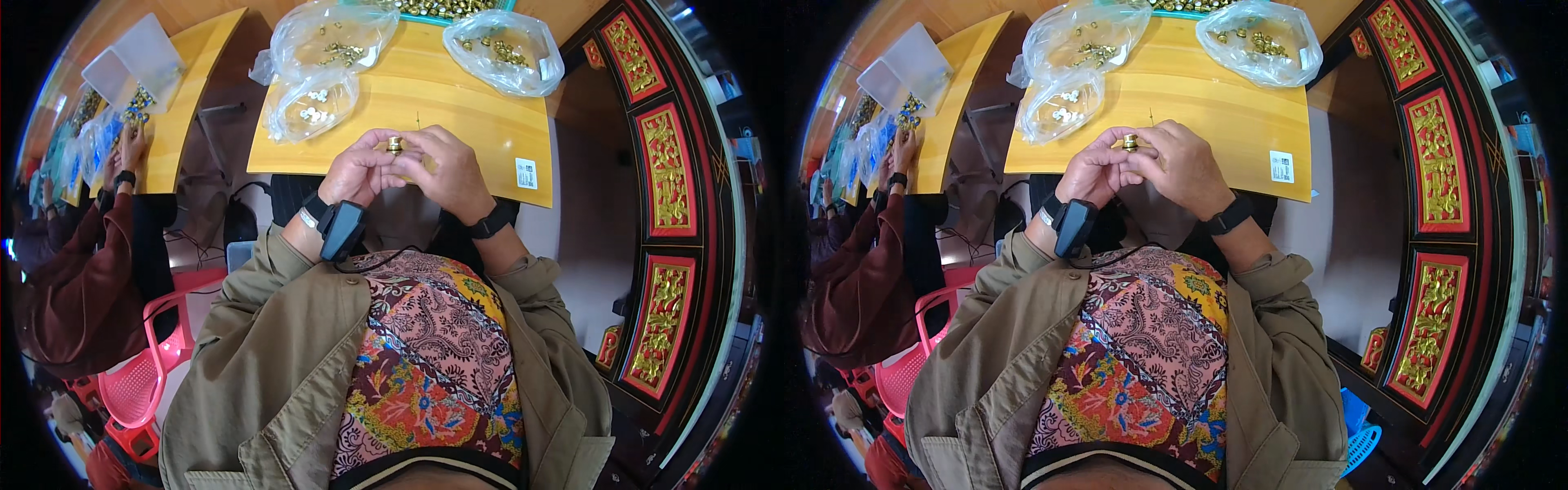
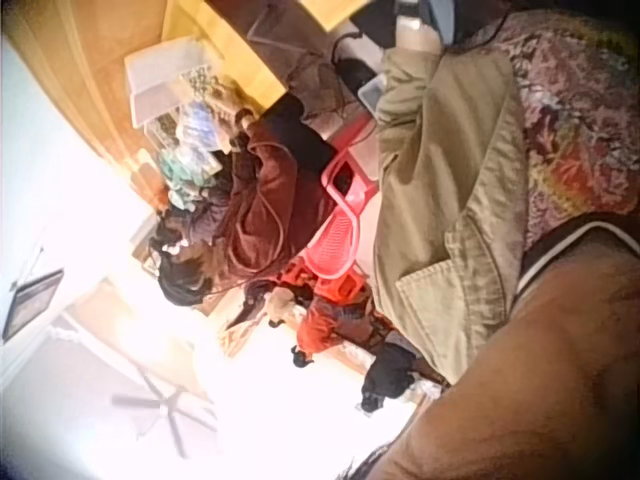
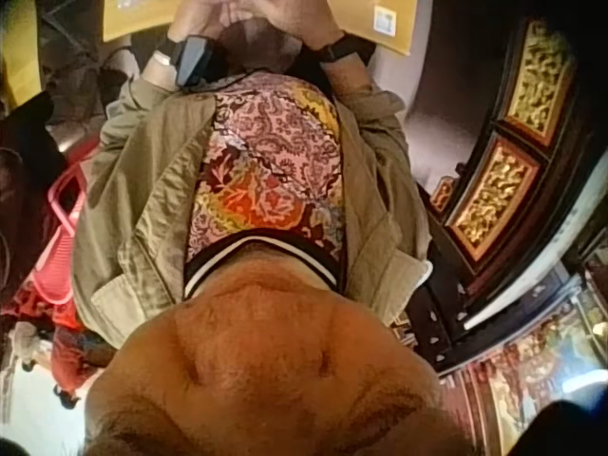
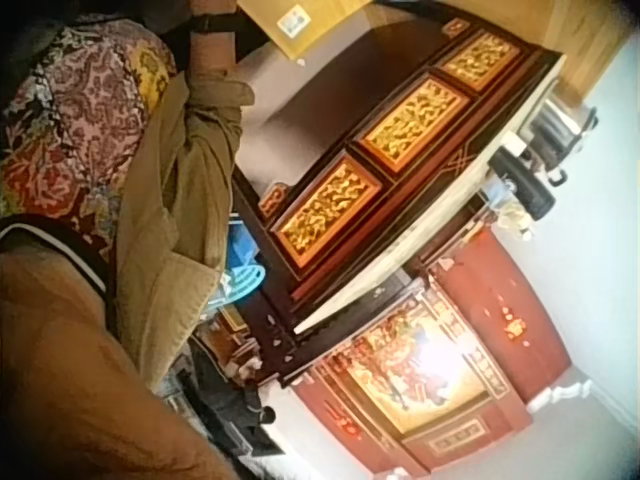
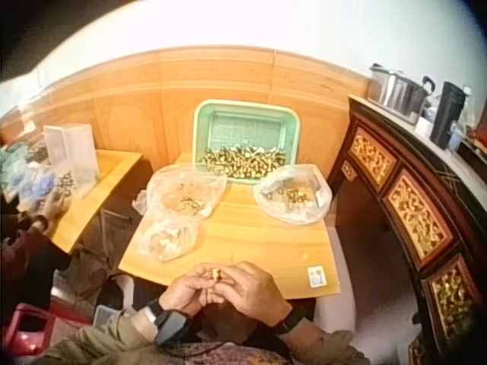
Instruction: Assembling small gold-colored metal components at a workshop table.
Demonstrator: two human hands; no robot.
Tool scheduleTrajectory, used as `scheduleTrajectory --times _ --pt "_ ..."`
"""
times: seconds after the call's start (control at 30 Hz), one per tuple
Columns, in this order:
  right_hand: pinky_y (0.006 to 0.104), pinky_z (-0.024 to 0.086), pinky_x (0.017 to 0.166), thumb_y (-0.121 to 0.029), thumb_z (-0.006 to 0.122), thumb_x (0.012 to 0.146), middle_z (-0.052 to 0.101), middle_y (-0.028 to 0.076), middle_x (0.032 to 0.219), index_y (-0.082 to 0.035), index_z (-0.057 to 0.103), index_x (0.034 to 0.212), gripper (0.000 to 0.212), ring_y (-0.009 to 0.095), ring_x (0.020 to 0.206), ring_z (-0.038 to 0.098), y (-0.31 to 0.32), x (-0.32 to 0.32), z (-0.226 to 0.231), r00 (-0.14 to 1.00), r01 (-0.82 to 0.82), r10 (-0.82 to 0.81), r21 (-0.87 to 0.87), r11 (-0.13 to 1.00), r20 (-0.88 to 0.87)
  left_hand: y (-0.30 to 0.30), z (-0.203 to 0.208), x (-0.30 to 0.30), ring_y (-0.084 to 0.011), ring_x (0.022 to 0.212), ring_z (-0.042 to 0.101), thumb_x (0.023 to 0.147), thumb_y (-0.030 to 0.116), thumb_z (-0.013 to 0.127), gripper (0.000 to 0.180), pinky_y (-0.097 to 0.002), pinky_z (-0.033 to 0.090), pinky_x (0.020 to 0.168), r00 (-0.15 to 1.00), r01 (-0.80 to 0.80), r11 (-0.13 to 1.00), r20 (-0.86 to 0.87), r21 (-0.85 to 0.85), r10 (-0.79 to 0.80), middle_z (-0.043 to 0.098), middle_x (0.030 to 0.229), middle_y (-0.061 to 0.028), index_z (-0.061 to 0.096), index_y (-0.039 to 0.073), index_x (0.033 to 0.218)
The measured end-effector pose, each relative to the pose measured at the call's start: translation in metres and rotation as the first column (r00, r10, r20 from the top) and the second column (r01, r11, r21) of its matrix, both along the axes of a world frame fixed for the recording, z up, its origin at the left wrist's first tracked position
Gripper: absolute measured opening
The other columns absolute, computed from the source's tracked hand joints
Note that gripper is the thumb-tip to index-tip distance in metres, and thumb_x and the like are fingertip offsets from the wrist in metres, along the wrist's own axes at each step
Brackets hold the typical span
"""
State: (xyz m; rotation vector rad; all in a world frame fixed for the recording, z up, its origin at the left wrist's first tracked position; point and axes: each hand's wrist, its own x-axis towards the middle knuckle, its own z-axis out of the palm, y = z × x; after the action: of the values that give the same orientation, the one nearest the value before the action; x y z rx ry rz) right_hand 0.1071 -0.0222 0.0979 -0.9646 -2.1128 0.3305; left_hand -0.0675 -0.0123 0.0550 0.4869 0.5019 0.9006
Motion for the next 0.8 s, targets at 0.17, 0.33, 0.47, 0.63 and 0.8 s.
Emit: scheduleTrajectory --times 0.17,0.33,0.47,0.63,0.8 --pt "0.031 0.048 0.061 -0.005 0.051 0.082 0.06 0.012 0.077 0.0 0.058 0.099 0.019 0.022 0.064 0.06 0.0 0.011 -0.018 0.988 0.033 -0.054 -0.144 0.989 -0.147 0.003 -0.01 -0.011 -0.0244 0.074 0.064 0.087 0.003 0.045 0.032 -0.0307 0.054 0.067 0.994 0.101 0.994 0.032 0.036 -0.102 0.06 0.099 -0.0224 0.04 -0.001 0.119" --pt "0.0259 0.045 0.055 -0.005 0.047 0.086 0.06 0.006 0.068 -0.001 0.053 0.105 0.02 0.013 0.055 0.055 -0.012 0.014 -0.015 0.975 0.044 -0.118 -0.36 0.932 -0.186 -0.003 -0.01 -0.011 -0.0234 0.073 0.064 0.087 0.004 0.045 0.032 -0.0287 0.054 0.067 0.995 0.088 0.996 0.038 0.002 -0.088 0.061 0.096 -0.0209 0.042 -0.003 0.119" --pt "0.0265 0.043 0.052 -0.006 0.051 0.084 0.06 0.007 0.067 -0.002 0.056 0.099 0.017 0.013 0.053 0.054 -0.012 0.009 -0.02 0.97 0.102 -0.166 -0.325 0.94 -0.178 -0.002 -0.009 -0.014 -0.0225 0.072 0.064 0.087 0.006 0.045 0.03 -0.0282 0.053 0.067 0.994 0.103 0.995 0.031 -0.017 -0.102 0.061 0.095 -0.0208 0.045 -0.005 0.115" --pt "0.0283 0.043 0.05 -0.006 0.06 0.079 0.06 0.009 0.069 -0.003 0.063 0.084 0.006 0.016 0.053 0.055 -0.016 0.002 -0.021 0.971 0.179 -0.202 -0.174 0.968 -0.127 -0.003 -0.009 -0.013 -0.0223 0.07 0.063 0.088 0.01 0.044 0.031 -0.0279 0.053 0.065 0.99 0.135 0.99 0.046 -0.028 -0.133 0.061 0.094 -0.0205 0.046 -0.005 0.115" --pt "0.0292 0.045 0.052 -0.006 0.061 0.077 0.062 0.01 0.072 -0.004 0.063 0.084 0.007 0.021 0.057 0.059 -0.015 -0.003 -0.027 0.975 0.187 -0.199 -0.117 0.975 -0.096 -0.006 -0.006 -0.011 -0.0222 0.068 0.062 0.088 0.011 0.043 0.03 -0.0275 0.053 0.063 0.988 0.148 0.989 0.057 -0.026 -0.146 0.061 0.092 -0.0204 0.046 -0.005 0.114"
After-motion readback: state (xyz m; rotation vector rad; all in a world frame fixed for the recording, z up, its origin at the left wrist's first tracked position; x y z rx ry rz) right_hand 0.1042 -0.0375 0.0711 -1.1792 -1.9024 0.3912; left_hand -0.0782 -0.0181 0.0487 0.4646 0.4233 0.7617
